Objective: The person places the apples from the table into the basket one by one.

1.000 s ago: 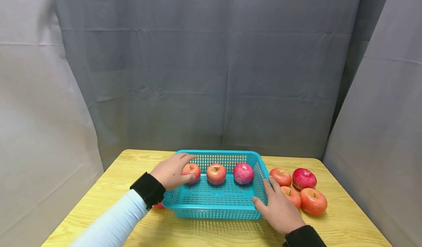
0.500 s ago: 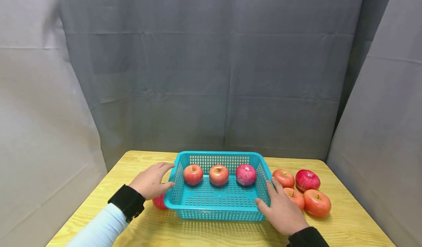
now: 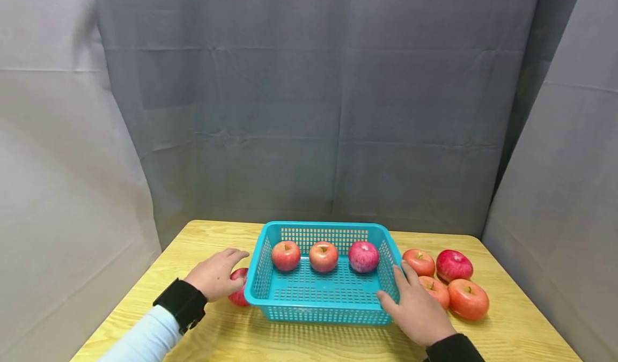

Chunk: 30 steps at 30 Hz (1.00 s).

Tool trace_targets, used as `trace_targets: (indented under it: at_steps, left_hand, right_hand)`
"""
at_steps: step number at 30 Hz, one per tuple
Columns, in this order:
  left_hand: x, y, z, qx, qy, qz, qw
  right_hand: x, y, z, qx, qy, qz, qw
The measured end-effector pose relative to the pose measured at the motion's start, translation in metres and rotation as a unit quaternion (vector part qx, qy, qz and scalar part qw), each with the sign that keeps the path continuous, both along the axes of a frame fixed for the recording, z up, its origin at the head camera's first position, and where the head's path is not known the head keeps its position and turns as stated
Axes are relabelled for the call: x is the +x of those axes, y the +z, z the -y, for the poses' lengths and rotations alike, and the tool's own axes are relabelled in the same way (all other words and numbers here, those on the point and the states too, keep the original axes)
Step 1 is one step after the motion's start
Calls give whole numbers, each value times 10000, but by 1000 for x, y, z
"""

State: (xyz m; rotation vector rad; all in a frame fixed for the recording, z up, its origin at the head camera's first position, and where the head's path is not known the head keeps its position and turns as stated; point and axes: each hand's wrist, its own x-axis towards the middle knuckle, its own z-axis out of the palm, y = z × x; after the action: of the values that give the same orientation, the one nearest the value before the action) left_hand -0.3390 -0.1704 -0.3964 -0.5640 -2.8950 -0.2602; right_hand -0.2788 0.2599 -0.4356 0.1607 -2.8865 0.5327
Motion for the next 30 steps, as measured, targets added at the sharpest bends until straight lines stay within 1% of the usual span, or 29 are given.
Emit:
trace_targets:
  at_steps: [3, 7, 13, 17, 20, 24, 30]
  left_hand:
    - [-1, -7, -1, -30, -27, 70, 10000]
    - [-5, -18, -2, -69, -150, 54, 9998]
    - [-7, -33, -2, 48, -259, 35, 9996]
    - [-6, -36, -4, 137, -344, 44, 9993]
    - [-5, -35, -6, 109, -355, 14, 9993]
    - [-6, -36, -7, 19, -277, -18, 9996]
    - [-9, -39, -5, 50, -168, 84, 9998]
  right_hand:
    - [0, 0, 0, 5, -14, -1, 10000]
    - [1, -1, 0, -5, -9, -12, 10000]
    - [1, -4, 2, -17, -14, -5, 10000]
    - [1, -4, 2, 6, -20, -25, 10000]
    - [1, -3, 2, 2, -9, -65, 10000]
    - [-1, -2, 1, 10, -4, -107, 9999]
    - [-1, -2, 0, 8, -20, -97, 10000]
